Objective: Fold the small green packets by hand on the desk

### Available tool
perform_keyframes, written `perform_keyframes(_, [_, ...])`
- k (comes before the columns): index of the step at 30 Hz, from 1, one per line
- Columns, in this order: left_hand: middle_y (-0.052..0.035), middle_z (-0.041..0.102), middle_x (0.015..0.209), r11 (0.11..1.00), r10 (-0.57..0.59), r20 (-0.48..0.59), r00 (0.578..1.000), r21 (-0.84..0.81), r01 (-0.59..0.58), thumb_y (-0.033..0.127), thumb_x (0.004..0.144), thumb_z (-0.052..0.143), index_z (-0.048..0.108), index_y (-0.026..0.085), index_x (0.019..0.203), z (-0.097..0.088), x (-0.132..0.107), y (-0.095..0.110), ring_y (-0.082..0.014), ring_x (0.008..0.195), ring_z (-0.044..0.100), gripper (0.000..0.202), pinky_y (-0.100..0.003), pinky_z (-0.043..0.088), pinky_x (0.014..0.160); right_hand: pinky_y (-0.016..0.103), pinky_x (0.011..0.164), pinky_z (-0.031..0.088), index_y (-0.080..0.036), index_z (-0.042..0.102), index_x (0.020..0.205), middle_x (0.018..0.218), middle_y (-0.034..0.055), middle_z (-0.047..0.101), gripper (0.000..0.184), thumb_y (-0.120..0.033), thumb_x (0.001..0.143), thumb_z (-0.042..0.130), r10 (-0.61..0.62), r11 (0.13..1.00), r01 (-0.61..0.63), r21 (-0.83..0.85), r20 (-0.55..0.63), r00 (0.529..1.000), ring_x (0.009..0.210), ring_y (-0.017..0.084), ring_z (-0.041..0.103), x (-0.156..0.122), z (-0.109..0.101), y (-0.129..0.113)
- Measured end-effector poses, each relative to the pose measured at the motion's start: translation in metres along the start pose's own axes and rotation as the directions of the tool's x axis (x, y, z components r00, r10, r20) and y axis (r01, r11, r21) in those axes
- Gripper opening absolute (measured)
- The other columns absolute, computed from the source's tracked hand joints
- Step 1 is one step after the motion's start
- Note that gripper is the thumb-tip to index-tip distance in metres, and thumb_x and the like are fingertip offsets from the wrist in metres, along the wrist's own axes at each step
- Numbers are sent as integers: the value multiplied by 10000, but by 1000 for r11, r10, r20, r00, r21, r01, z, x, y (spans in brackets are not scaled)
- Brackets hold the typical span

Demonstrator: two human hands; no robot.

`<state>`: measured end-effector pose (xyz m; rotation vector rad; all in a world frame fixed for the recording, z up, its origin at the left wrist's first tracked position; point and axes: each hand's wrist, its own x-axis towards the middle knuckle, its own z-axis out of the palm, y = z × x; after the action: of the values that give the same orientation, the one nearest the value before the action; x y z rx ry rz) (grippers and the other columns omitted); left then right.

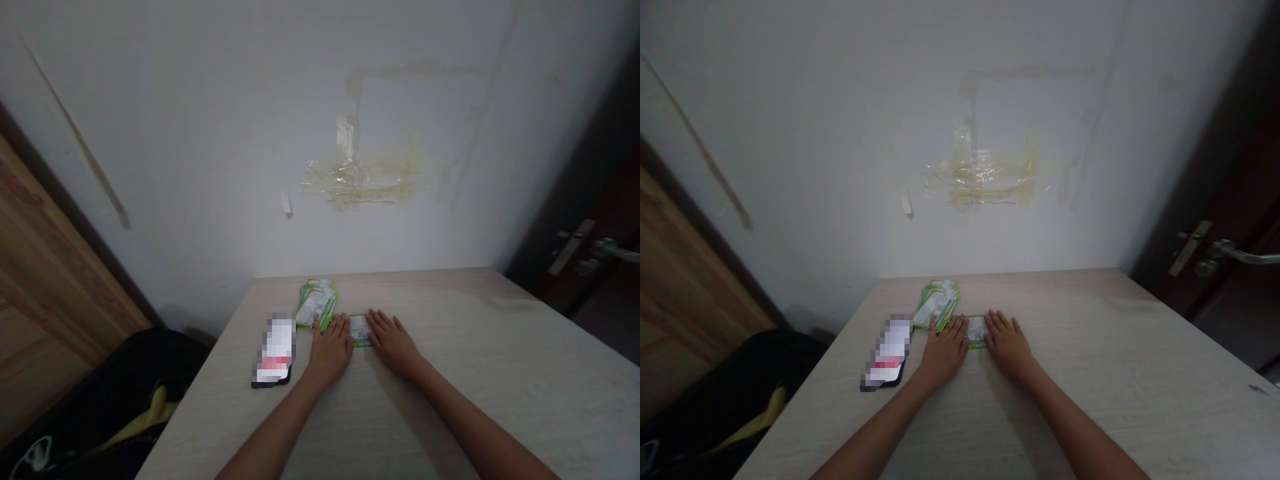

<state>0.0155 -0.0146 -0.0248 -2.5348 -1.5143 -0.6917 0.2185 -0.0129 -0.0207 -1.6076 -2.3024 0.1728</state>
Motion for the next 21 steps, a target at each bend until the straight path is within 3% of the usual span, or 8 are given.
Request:
perform_keyframes(5, [-78, 493, 1419, 1000, -12, -14, 1000, 6, 12, 377, 966, 349, 467, 256, 1368, -2, 0, 3, -248, 1324, 439, 437, -620, -59, 1151, 546, 1145, 168, -245, 347, 1457, 1535, 64, 302, 530, -405, 953, 319, 5, 1000, -5, -11, 11, 1000, 1430, 274, 232, 2, 1, 3])
perform_keyframes(10, [-92, 526, 1390, 1000, -14, -23, 1000, 7, 14, 378, 954, 392, 508, 238, 1328, -6, 1, 7, -261, 1298, 463, 416, -635, -6, 1150, 548, 1147, 160, -260, 356, 1451, 1541, 50, 292, 528, -299, 925, 365, -38, 999, 38, -7, -1, 999, 1445, 269, 183, 2, 2, 13])
perform_keyframes(13, [-99, 550, 1357, 1000, -19, -37, 999, -4, 19, 374, 938, 440, 544, 243, 1278, -9, 1, 6, -267, 1278, 475, 379, -637, 31, 1151, 525, 1154, 164, -257, 358, 1448, 1540, 51, 296, 566, -258, 885, 419, -60, 997, 57, 58, 54, 997, 1440, 241, 209, 4, -2, 24])
perform_keyframes(21, [-40, 632, 1203, 997, 23, 6, 1000, -70, -22, 281, 928, 488, 616, 288, 1136, -14, 3, 5, -229, 1192, 535, 245, -633, 30, 1154, 450, 1129, 297, -194, 616, 1243, 1403, 92, 508, 481, -177, 767, 551, -160, 934, 149, 325, 8, 987, 1357, 236, 388, 7, -20, 44])
